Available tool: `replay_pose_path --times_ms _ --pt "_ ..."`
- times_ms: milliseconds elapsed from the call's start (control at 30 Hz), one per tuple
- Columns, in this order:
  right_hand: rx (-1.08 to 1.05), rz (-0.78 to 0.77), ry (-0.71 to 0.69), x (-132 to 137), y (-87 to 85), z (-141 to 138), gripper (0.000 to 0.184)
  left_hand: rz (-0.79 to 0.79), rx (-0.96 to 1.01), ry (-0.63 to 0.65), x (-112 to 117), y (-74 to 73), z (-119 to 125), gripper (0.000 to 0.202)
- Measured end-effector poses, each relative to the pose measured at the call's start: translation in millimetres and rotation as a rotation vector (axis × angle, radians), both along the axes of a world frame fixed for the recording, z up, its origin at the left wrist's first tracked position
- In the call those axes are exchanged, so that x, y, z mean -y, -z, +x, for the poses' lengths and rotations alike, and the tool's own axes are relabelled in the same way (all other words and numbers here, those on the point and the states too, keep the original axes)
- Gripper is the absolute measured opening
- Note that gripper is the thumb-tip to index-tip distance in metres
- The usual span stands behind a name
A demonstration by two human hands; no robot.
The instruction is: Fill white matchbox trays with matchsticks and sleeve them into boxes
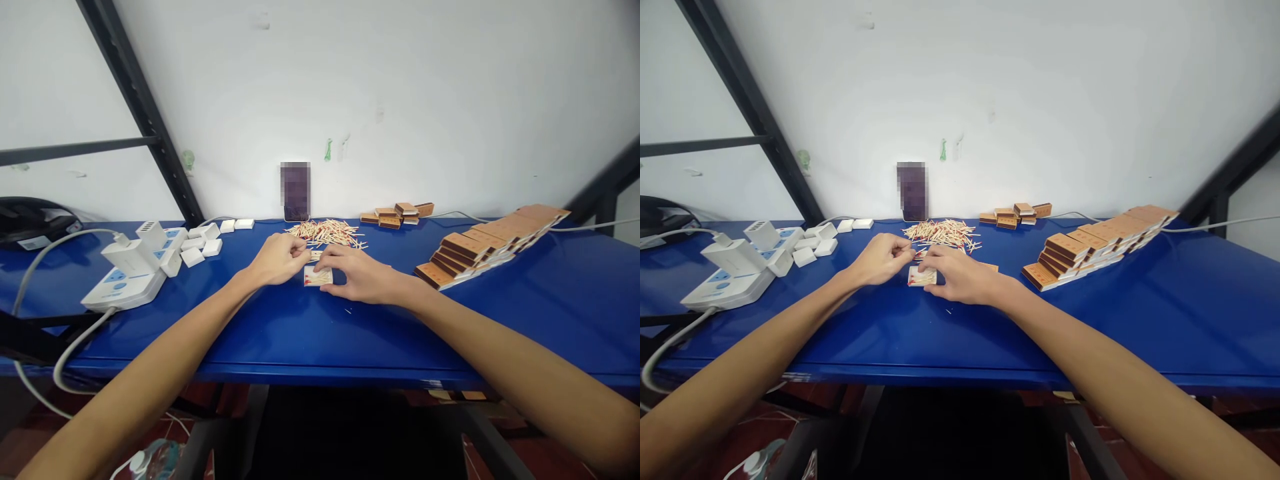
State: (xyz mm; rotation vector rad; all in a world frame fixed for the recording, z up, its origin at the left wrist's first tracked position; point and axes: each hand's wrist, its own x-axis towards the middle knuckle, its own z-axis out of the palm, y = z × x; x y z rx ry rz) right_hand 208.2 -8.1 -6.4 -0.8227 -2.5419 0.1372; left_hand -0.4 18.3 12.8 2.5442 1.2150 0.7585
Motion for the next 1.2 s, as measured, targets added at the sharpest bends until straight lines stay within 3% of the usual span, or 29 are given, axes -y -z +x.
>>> replay_pose_path --times_ms 200,367,533,600,700,900,1033,1133,1200 --pt "-0.007 -0.062 0.084 0 -9.6 4 0.027 -0.082 -0.073 0.144 -1 -3.8 -8 0.030" --pt "-0.029 -0.186 0.032 2 -9.2 0 0.023 -0.175 -0.165 0.295 -1 -4.3 -10 0.029" --pt "0.045 -0.185 0.010 10 -11.8 -4 0.023 -0.021 -0.146 0.086 -7 0.8 -11 0.034" --pt "0.064 -0.198 -0.040 15 -15.2 -5 0.024 -0.026 -0.134 0.040 -10 2.0 -13 0.032" --pt "0.094 -0.211 -0.092 22 -19.4 -6 0.026 -0.085 -0.127 0.050 -14 4.1 -14 0.030" --pt "0.127 -0.108 -0.110 27 -23.6 -2 0.037 0.081 -0.053 0.018 -18 14.8 -6 0.031" --pt "0.149 -0.216 -0.130 28 -30.6 3 0.055 0.056 0.042 0.064 -18 18.9 -2 0.033" --pt "0.049 -0.237 -0.022 16 -26.6 6 0.038 0.023 0.087 0.057 -19 17.7 -4 0.032" --pt "0.006 -0.137 0.125 2 -16.3 6 0.028 0.019 0.060 0.062 -21 15.7 -9 0.028"
